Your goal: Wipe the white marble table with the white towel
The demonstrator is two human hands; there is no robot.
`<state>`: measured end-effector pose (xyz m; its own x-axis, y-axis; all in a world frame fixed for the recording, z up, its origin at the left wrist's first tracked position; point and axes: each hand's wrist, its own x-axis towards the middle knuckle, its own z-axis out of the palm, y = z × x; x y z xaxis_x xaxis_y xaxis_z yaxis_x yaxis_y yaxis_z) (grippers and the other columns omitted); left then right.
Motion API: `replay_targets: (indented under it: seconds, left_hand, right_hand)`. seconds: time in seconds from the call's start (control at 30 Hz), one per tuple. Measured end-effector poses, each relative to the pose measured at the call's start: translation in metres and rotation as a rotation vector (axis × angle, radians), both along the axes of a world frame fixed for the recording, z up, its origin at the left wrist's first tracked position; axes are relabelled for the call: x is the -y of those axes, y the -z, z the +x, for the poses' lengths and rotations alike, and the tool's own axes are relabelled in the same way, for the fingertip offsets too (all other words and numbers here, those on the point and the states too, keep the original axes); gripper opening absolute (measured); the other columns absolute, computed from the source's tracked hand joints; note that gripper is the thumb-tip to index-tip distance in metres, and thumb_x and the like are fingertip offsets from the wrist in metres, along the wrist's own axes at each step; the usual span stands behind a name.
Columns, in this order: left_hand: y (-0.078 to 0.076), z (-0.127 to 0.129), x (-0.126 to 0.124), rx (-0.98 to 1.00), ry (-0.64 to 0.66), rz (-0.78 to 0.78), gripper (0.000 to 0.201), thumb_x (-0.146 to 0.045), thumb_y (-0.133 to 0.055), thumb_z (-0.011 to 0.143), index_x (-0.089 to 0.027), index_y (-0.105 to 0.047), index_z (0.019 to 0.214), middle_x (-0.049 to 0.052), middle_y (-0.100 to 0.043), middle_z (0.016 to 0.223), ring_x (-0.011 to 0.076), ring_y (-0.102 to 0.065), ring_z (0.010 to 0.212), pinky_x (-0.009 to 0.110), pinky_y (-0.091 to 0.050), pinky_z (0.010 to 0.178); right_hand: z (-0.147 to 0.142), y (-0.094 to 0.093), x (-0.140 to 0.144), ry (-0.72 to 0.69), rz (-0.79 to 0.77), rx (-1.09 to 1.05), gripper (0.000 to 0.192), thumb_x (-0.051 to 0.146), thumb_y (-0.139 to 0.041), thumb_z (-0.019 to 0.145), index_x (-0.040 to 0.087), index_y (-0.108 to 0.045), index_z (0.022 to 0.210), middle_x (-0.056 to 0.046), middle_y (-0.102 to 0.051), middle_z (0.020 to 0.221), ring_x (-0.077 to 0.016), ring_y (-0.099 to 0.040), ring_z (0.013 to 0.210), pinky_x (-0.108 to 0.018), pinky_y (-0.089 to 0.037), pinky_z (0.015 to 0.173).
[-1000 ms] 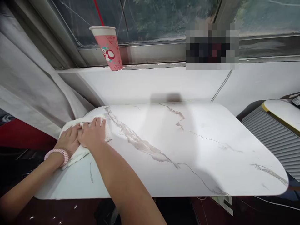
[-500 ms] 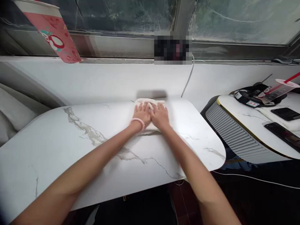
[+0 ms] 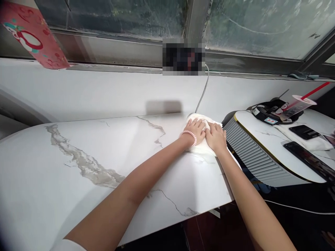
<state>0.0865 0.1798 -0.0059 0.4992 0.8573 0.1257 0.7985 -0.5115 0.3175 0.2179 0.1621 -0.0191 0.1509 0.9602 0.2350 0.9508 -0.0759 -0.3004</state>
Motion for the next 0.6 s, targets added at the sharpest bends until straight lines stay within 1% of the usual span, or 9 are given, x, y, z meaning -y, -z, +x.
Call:
replay_targets:
  seconds: [0.1, 0.2, 0.3, 0.37, 0.47, 0.6]
  left_hand:
    - [0.000, -0.009, -0.015, -0.011, -0.008, 0.009, 0.057, -0.029, -0.027, 0.098, -0.015, -0.039, 0.151, 0.006, -0.032, 0.164, 0.0224, -0.022, 0.153, 0.044, -0.013, 0.128]
    - [0.000, -0.025, -0.029, -0.016, -0.050, 0.025, 0.056, -0.028, -0.027, 0.098, -0.016, -0.040, 0.151, 0.006, -0.032, 0.164, 0.0229, -0.022, 0.153, 0.048, -0.011, 0.127]
    - [-0.001, -0.055, -0.041, -0.023, -0.109, 0.011, 0.055, -0.027, -0.025, 0.099, -0.015, -0.039, 0.151, 0.007, -0.031, 0.164, 0.0241, -0.022, 0.153, 0.054, -0.009, 0.127]
    - [-0.002, -0.082, -0.044, -0.022, -0.144, -0.017, 0.056, -0.027, -0.021, 0.099, -0.015, -0.039, 0.151, 0.006, -0.029, 0.165, 0.0243, -0.022, 0.153, 0.057, -0.009, 0.126]
    - [-0.004, -0.124, -0.038, -0.016, -0.194, -0.029, 0.055, -0.028, -0.018, 0.101, -0.017, -0.038, 0.151, 0.003, -0.028, 0.165, 0.0230, -0.021, 0.153, 0.056, -0.008, 0.126]
    - [-0.002, -0.177, -0.014, -0.062, -0.298, -0.018, 0.053, -0.030, -0.020, 0.101, -0.021, -0.039, 0.149, 0.002, -0.028, 0.165, 0.0216, -0.021, 0.153, 0.054, -0.011, 0.126]
  right_hand:
    - [-0.012, -0.001, -0.017, 0.000, 0.048, 0.024, 0.050, 0.032, -0.032, 0.094, 0.020, -0.057, 0.136, -0.015, -0.056, 0.143, -0.0333, -0.046, 0.135, -0.061, -0.032, 0.114]
    - [-0.032, -0.003, -0.036, -0.022, 0.045, 0.075, 0.051, 0.031, -0.030, 0.095, 0.018, -0.056, 0.137, -0.015, -0.054, 0.144, -0.0312, -0.046, 0.135, -0.057, -0.035, 0.113]
    - [-0.068, -0.006, -0.051, -0.055, 0.004, 0.130, 0.053, 0.030, -0.027, 0.096, 0.016, -0.051, 0.142, -0.016, -0.050, 0.148, -0.0297, -0.042, 0.138, -0.054, -0.034, 0.115]
    - [-0.098, -0.008, -0.056, -0.071, -0.009, 0.144, 0.053, 0.029, -0.028, 0.097, 0.014, -0.050, 0.142, -0.018, -0.050, 0.148, -0.0311, -0.040, 0.139, -0.055, -0.032, 0.115]
    - [-0.145, -0.009, -0.053, -0.083, -0.001, 0.120, 0.051, 0.028, -0.029, 0.097, 0.012, -0.052, 0.140, -0.020, -0.051, 0.145, -0.0335, -0.039, 0.140, -0.058, -0.029, 0.114]
    - [-0.200, -0.009, -0.035, -0.144, -0.008, 0.066, 0.050, 0.028, -0.031, 0.098, 0.012, -0.050, 0.142, -0.019, -0.047, 0.151, -0.0324, -0.035, 0.143, -0.056, -0.024, 0.117]
